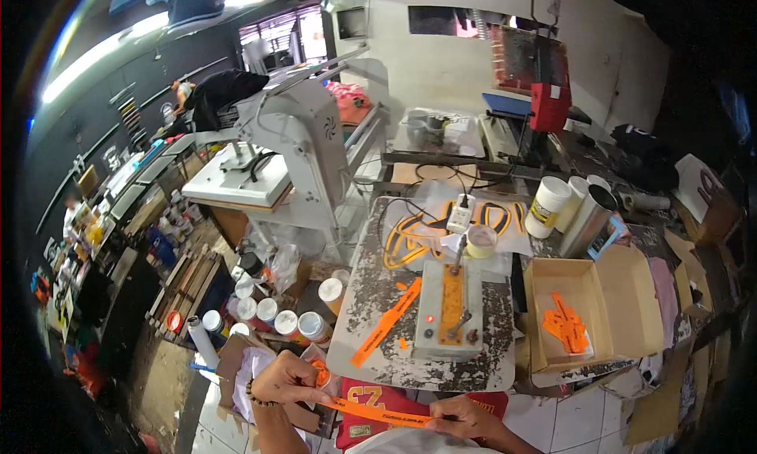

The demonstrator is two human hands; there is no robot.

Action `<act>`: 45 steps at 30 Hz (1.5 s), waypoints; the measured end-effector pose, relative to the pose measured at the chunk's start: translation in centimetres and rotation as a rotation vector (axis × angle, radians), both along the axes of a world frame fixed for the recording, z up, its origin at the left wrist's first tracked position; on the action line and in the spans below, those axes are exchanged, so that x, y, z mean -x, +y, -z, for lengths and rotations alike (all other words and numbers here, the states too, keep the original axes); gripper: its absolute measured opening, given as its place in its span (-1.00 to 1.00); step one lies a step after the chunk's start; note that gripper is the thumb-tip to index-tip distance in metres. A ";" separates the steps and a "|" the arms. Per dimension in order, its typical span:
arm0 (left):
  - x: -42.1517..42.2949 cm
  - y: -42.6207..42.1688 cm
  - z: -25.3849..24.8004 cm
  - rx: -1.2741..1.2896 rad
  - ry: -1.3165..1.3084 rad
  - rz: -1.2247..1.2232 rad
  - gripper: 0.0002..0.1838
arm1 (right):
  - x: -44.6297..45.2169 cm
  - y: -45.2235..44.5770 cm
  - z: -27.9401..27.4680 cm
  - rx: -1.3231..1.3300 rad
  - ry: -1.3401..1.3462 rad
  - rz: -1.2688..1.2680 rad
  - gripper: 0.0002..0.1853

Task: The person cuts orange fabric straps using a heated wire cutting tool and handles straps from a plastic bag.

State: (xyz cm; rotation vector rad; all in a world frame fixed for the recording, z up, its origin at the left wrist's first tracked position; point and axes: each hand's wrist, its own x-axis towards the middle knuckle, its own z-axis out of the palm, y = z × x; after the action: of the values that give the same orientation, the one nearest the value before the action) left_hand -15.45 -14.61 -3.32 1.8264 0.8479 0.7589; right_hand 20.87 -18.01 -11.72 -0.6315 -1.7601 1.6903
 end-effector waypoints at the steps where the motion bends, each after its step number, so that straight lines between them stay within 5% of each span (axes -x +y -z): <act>1: 0.0 0.2 0.3 0.037 -0.055 -0.029 -0.46 | -0.3 -0.1 -0.1 -0.023 -0.011 0.017 -0.77; 9: 0.9 -0.6 1.1 -0.075 0.114 -0.125 -0.48 | -0.1 0.1 0.8 -0.119 0.018 -0.004 -0.72; 11: 1.7 -1.4 1.3 -0.019 0.285 -0.101 -0.54 | 0.3 -0.1 1.7 -0.019 -0.087 0.167 -0.73; 13: 1.4 -3.0 1.1 0.052 0.429 -0.151 -0.57 | 1.1 1.7 1.0 -0.177 -0.161 0.054 -0.74; 14: 1.0 -3.8 1.4 -0.037 0.296 -0.115 -0.55 | 1.7 2.6 0.8 -0.321 -0.148 -0.125 -0.80; 15: 0.4 -4.2 1.7 -0.036 0.476 -0.167 -0.48 | 1.5 2.6 0.6 -0.455 -0.152 -0.294 -0.82; 17: -1.9 -4.0 3.8 -0.110 0.234 0.017 -0.35 | 3.8 2.1 -1.9 -0.437 -0.282 -0.337 -0.91; 19: -5.0 -4.1 5.8 -0.089 -0.016 0.164 -0.32 | 5.8 2.0 -1.1 -0.555 -0.301 -0.157 -0.72; 25: -8.5 -3.2 8.8 0.094 0.013 0.316 -0.47 | 5.0 1.5 -2.5 -0.390 -0.372 -0.083 -0.77; 27: -9.7 -3.1 8.8 0.201 -0.264 0.355 -0.60 | 3.9 1.4 -0.8 -0.211 -0.286 -0.058 -0.82; 31: -11.0 -2.3 6.6 0.323 -0.182 0.435 -0.69 | 2.1 0.9 0.5 -0.109 -0.192 -0.033 -0.82; 38: -13.0 -1.2 8.3 0.086 -0.160 0.410 -0.71 | 0.0 0.7 2.1 -0.102 -0.122 0.089 -0.77; 40: -13.1 -1.4 8.4 0.083 -0.145 0.389 -0.70 | -0.1 0.4 2.5 0.189 -0.021 0.198 -0.76; 45: -13.2 -1.9 8.5 0.071 -0.060 0.335 -0.70 | 0.9 1.3 1.8 -0.141 -0.016 0.207 -0.77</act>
State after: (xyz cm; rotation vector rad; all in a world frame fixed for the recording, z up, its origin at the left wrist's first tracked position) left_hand -2.30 -16.52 -11.85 1.8117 0.5052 0.5587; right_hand 19.94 -16.76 -13.49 -0.7375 -1.7420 1.4134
